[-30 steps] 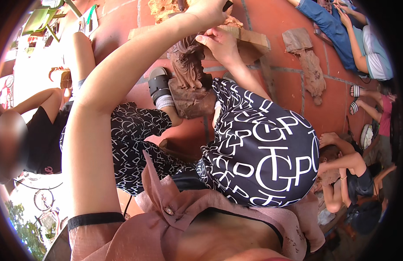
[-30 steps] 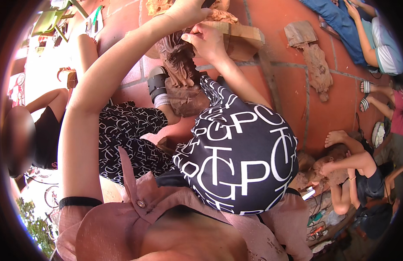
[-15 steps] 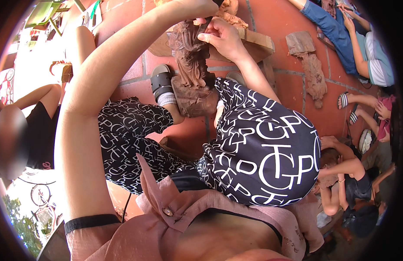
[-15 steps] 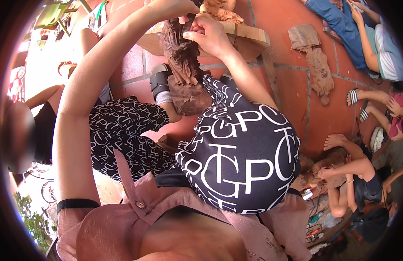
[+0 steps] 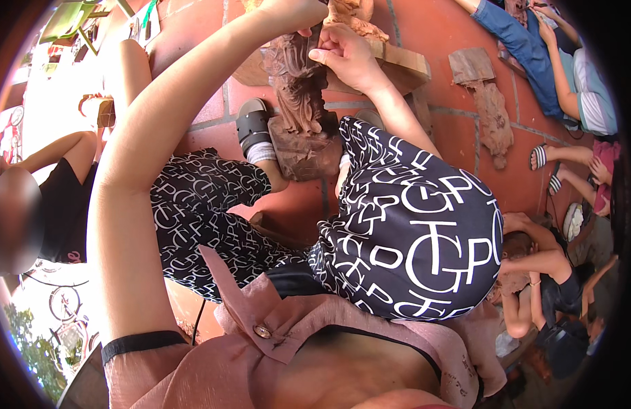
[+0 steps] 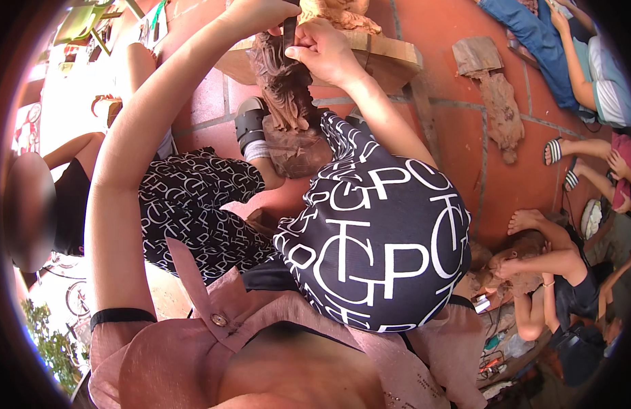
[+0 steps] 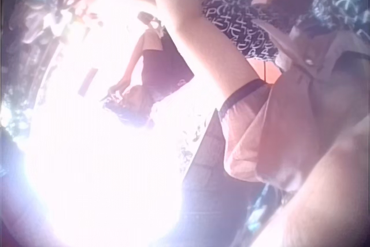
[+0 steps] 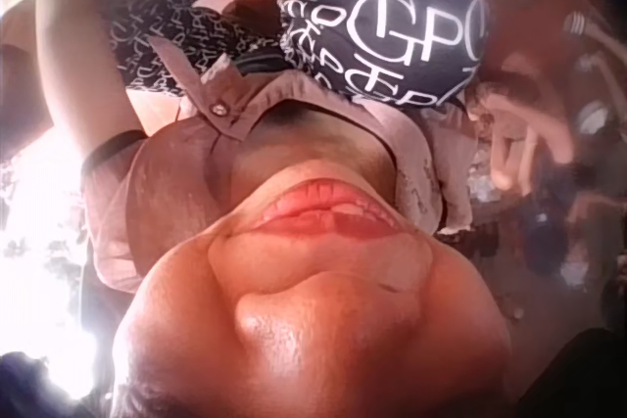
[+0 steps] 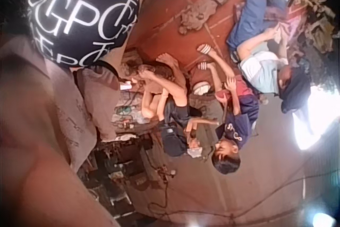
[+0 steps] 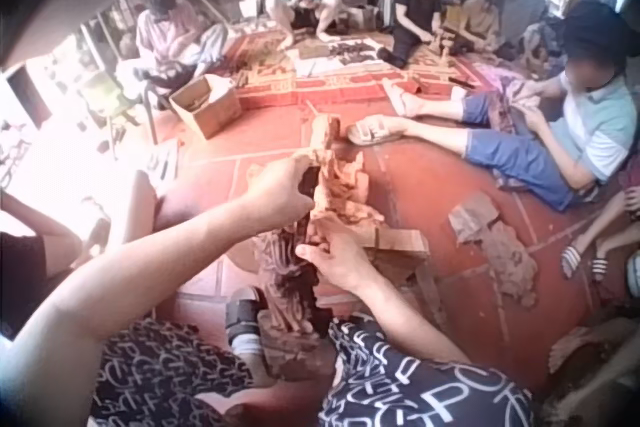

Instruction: The person carves a wooden sculpture using a small knife while sitting on the floor. They hold the wood steady with one hand and carefully shape it with the other, occasionally adjusting their grip.

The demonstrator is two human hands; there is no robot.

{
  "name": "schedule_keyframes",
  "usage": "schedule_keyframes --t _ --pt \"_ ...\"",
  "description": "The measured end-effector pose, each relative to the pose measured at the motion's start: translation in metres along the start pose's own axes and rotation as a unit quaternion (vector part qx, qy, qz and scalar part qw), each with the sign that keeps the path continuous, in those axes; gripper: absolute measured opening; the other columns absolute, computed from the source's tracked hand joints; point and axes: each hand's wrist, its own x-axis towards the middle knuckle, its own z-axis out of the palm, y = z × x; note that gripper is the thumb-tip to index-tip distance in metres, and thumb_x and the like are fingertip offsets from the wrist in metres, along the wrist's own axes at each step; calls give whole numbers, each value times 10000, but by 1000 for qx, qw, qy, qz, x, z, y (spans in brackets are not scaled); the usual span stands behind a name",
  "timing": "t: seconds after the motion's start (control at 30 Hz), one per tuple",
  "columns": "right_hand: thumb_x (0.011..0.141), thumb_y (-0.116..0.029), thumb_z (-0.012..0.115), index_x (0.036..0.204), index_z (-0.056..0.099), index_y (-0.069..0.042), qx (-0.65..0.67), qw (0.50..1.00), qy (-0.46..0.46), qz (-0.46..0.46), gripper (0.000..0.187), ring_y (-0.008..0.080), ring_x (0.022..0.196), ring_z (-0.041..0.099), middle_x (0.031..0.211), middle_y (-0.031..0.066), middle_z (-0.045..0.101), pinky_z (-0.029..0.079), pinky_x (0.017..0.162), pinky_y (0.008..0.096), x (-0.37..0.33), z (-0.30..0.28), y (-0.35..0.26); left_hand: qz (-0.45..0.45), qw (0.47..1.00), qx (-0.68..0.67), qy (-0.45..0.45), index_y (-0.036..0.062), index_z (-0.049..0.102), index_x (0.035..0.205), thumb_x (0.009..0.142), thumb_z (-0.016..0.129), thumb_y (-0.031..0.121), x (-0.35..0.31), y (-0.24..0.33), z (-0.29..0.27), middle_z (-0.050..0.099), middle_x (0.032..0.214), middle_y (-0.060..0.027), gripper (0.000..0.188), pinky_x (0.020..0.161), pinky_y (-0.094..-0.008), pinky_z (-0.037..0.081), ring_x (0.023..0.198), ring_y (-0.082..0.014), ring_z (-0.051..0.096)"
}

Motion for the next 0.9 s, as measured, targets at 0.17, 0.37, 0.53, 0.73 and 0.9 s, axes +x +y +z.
schedule_keyframes --t 0.17,0.37,0.53,0.73,0.9 --pt "791 -127 683 826 533 -30 9 999 -19 26 182 68 705 519 739 5 524 450 651 237 -2 4 2 -11 1000 -19 -17 10 572 909 633 590 62 -2 1 -3 626 835 -216 282 710 -427 477 814 -369 610" --pt "801 -141 685 808 538 -34 -11 1000 16 -7 182 49 712 526 746 1 553 442 658 217 -4 3 -6 60 998 -25 7 1 577 852 626 600 57 2 1 -1 624 798 -214 234 679 -426 477 777 -371 610" --pt "759 -167 722 844 606 -14 -11 998 -24 57 210 69 734 606 743 14 621 477 655 226 0 -12 -38 40 994 -56 -90 -2 618 957 620 681 127 7 18 -26 638 757 -203 366 644 -389 507 717 -315 635" --pt "730 -217 739 878 642 -44 -7 1000 -19 18 247 68 696 592 712 4 604 458 650 224 -4 -9 -33 120 990 24 -70 -21 626 799 676 665 190 3 21 -7 620 756 -222 247 681 -425 489 747 -344 617" --pt "712 -241 748 912 658 -29 -50 998 -38 22 305 95 707 607 736 42 645 479 669 251 9 -4 -13 79 995 33 -45 -14 619 771 697 639 177 -7 16 -1 622 788 -233 206 689 -433 482 764 -365 614"
